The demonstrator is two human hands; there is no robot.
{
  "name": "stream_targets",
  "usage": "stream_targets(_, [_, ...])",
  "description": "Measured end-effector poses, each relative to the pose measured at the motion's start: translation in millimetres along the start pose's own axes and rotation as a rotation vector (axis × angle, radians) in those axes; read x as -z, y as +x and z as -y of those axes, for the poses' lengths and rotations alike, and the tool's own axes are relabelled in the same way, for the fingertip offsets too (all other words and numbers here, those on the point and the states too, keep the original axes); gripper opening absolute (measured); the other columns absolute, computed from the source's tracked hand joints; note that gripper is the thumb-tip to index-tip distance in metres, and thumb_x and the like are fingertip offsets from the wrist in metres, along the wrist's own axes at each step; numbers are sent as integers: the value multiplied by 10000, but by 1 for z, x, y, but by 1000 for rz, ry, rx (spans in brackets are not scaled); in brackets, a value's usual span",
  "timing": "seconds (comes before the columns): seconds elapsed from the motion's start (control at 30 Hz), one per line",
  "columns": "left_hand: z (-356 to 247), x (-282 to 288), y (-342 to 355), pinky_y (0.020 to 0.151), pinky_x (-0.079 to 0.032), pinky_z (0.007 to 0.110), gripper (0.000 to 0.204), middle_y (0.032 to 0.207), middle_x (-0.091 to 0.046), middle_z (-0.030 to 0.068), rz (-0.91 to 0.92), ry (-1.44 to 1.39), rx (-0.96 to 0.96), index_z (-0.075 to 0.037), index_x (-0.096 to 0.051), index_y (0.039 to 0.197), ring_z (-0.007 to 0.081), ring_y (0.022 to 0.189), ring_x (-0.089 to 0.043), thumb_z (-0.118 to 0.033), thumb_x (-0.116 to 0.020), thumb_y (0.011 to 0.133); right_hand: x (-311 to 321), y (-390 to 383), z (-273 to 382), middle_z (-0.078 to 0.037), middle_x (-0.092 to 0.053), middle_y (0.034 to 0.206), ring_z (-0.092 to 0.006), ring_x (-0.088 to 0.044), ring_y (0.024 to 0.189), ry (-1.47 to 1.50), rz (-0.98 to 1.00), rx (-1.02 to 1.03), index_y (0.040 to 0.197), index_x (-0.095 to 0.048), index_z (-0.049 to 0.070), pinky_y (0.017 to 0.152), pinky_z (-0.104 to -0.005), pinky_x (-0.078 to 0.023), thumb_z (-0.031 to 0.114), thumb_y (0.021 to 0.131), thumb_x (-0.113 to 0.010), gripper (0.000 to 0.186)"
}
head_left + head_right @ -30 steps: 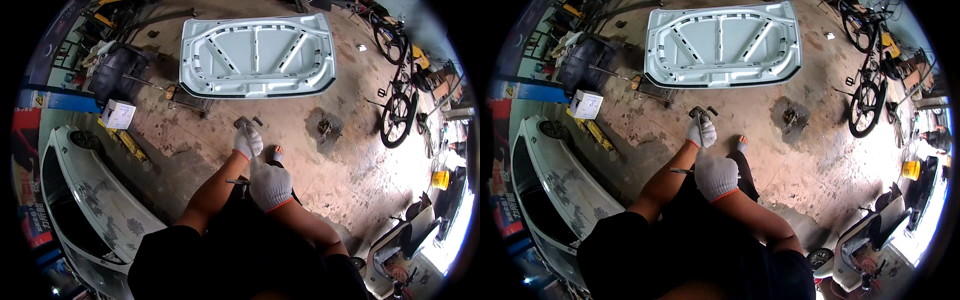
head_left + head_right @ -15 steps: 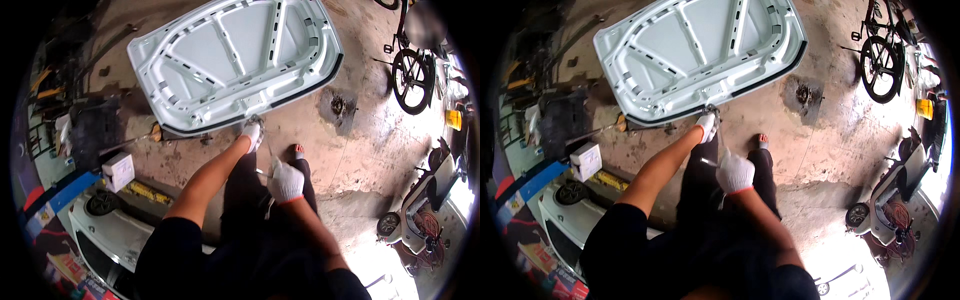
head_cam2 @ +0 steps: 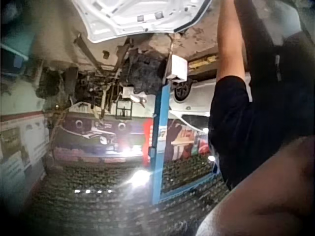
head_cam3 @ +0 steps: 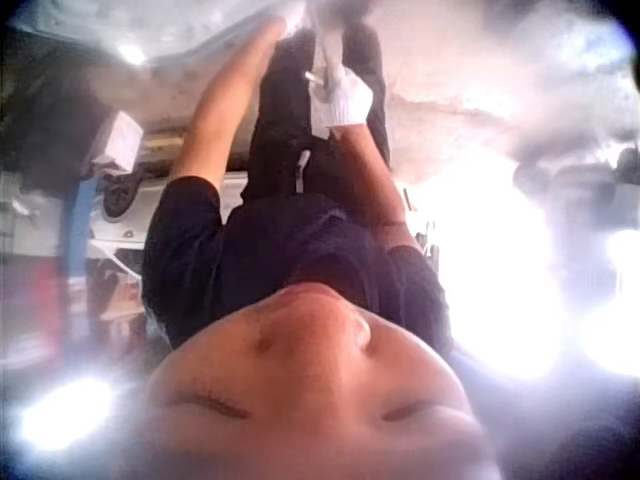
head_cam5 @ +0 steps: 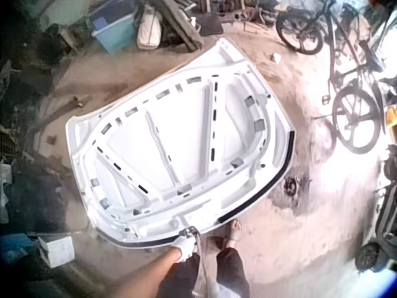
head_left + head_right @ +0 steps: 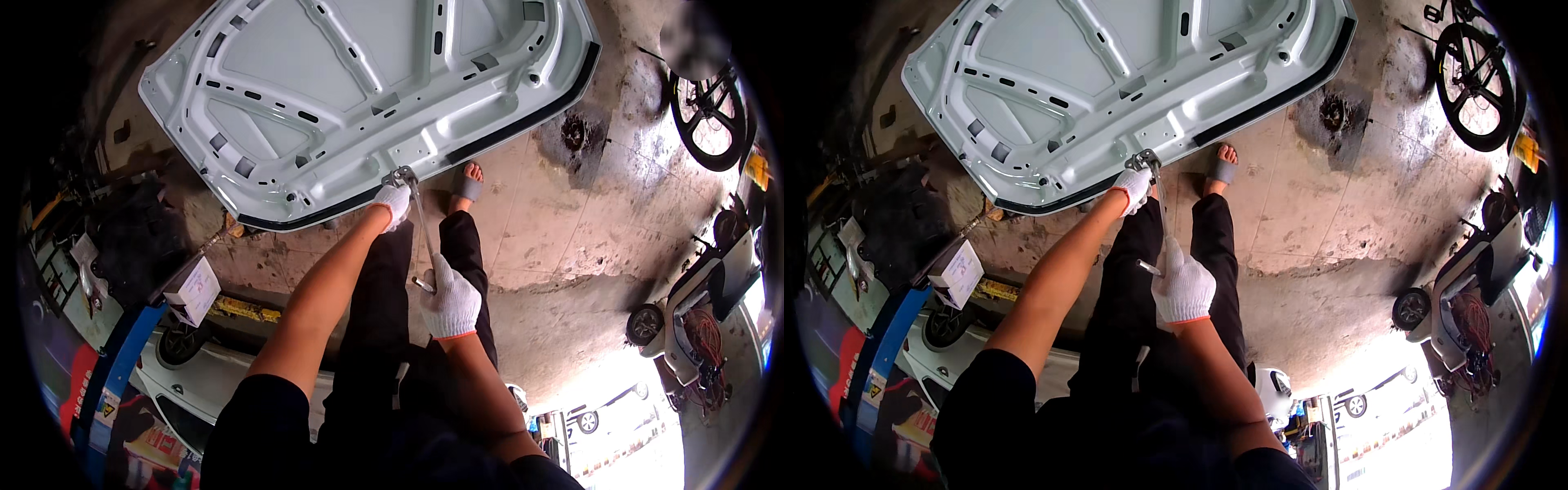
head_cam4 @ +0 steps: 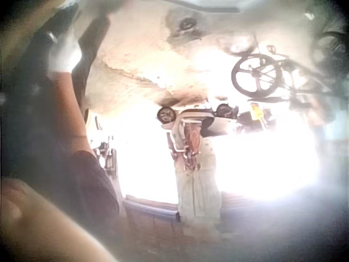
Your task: The person installs a rubber seal onto a detached car hood and then uses a wrench to tighten bolts on the hood latch mechanism.
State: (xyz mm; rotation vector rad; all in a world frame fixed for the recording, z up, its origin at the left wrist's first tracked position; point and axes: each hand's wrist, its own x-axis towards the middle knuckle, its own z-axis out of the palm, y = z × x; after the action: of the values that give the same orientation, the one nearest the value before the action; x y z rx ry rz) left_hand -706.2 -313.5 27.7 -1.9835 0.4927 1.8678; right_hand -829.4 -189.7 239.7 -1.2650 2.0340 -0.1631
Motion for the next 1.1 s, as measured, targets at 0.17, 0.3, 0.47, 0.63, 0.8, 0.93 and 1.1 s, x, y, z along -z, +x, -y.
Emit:
stream_targets(0.17, [-19, -3, -8, 332, -185, 333, 492, 439, -347, -1, 64, -174, 90, -146, -476, 636, 150, 307, -305, -483, -431, 991, 3, 19, 8, -135, -684, 764, -340, -669, 643, -39, 50, 5, 1185, -659, 77, 559, -445, -513, 168, 889, -654, 309])
stream_targets(0.3, [-15, 1, 16, 448, -428, 442, 431, 655, -624, 94, 32, 61, 28, -105, -649, 832, 252, 522, -602, -449, -444, 992, 2, 21, 10, -137, -682, 763, -342, -671, 653, -68, 62, 20, 1200, -652, 73, 567, -447, -516, 171, 892, -652, 323])
stream_targets(0.47, [-19, 0, 24, 969, -523, 486, 559, 1192, -652, 320, -53, 617, -238, 54, -688, 1155, 440, 1130, -648, -409, -437, 970, -4, 20, 14, -142, -681, 766, -345, -671, 663, -81, 89, 7, 1208, -648, 68, 574, -454, -520, 165, 895, -652, 327])
stream_targets(0.63, [-11, -7, 38, 965, -537, 493, 535, 1188, -660, 309, -103, 601, -223, 43, -690, 1154, 432, 1134, -650, -395, -439, 977, -7, 23, 6, -156, -709, 848, -351, -685, 701, -95, 106, -14, 1204, -655, 71, 611, -468, -539, 179, 902, -655, 322])
stream_targets(0.8, [-15, -10, 56, 946, -537, 489, 503, 1197, -663, 290, -28, 693, -323, 27, -687, 1169, 434, 1134, -647, -376, -472, 958, -12, 33, -6, -154, -710, 872, -356, -689, 719, -104, 74, 32, 1194, -662, 83, 610, -466, -542, 179, 897, -659, 312])
stream_targets(0.93, [-22, -14, 77, 775, -558, 486, 436, 979, -728, 254, -10, 279, -92, 3, -700, 1112, 407, 943, -718, -334, -486, 938, -8, 48, -5, -149, -702, 850, -359, -688, 722, -127, 49, 50, 1174, -664, 92, 608, -462, -542, 170, 888, -658, 297])
stream_targets(1.1, [-41, 0, 64, 392, -242, 348, 323, 520, -420, 0, 165, -30, 56, -145, -520, 650, 149, 403, -388, -357, -541, 892, -3, 63, -4, -143, -696, 833, -363, -685, 711, -112, 65, 26, 1139, -664, 93, 605, -464, -538, 152, 863, -660, 282])
